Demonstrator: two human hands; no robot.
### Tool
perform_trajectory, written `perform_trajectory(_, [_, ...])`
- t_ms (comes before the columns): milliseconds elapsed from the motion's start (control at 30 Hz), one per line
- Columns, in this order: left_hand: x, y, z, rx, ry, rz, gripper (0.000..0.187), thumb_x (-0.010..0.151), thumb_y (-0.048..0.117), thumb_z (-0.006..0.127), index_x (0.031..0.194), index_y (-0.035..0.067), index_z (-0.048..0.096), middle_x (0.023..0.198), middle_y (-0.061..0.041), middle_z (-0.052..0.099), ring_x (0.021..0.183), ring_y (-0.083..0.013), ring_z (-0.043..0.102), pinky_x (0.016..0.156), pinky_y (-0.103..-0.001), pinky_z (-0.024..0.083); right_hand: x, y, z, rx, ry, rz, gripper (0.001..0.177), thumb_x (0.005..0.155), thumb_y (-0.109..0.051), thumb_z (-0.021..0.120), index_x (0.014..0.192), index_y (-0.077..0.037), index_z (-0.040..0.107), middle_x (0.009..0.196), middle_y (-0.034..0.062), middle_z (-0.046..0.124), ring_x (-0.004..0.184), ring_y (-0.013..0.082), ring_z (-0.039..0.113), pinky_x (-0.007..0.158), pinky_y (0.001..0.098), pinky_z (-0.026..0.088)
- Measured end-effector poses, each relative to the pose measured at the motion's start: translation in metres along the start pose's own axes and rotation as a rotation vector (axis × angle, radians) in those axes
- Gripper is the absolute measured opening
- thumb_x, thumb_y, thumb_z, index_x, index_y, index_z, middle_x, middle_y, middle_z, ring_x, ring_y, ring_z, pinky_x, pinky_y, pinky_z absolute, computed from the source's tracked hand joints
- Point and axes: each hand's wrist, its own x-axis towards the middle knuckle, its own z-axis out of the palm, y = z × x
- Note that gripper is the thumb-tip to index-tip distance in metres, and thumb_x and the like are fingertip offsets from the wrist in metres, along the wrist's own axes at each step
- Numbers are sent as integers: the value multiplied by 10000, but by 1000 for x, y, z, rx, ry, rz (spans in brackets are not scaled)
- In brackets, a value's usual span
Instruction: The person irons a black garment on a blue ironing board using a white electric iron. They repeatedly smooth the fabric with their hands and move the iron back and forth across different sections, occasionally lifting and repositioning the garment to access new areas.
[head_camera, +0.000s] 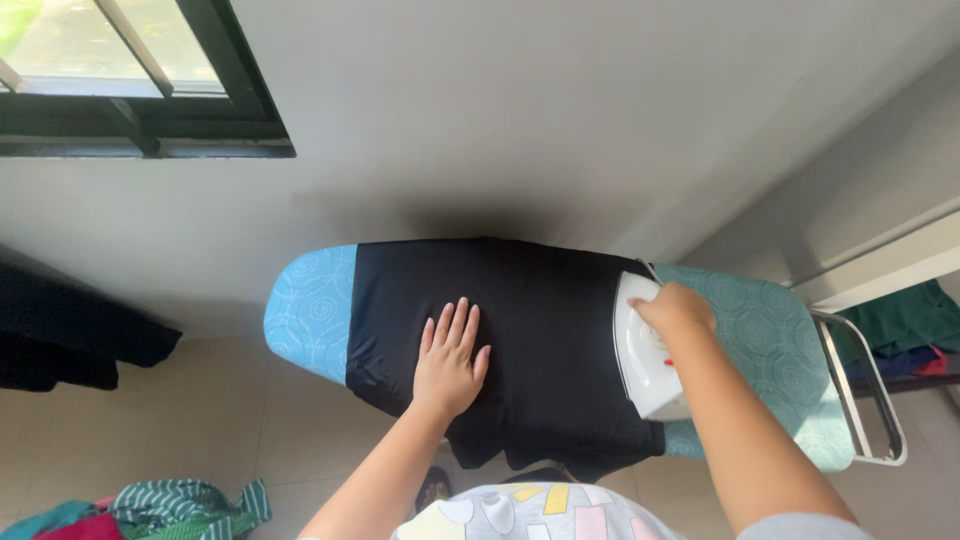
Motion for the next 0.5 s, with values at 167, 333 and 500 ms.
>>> perform_trajectory(167, [5,-2,0,18,15,24,662,991,410,449,1562,92,341,1643,-122,287,1519,-300,239,1216,-492,152,-65,50,30,-142,14,-60,609,894,-531,718,1120,35,724,922,209,757,597,378,786,512,437,610])
perform_trajectory(333, [3,-3,4,43,3,12,663,1008,433,422,1576,108,315,1665,-105,260,1536,-288,221,1227,-485,150,-63,41,24,-91,-26,24,561,887,-501,727,1056,32,767,910,220,778,634,370,772,536,458,624])
perform_trajectory(500, [3,-20,2,-568,75,-23,421,975,215,597,1360,46,591,1511,-156,533,1486,-324,396,1225,-488,203,11,21,13,-79,-1,-8,579,823,-547,771,1038,-10,782,940,190,776,773,353,777,626,469,630])
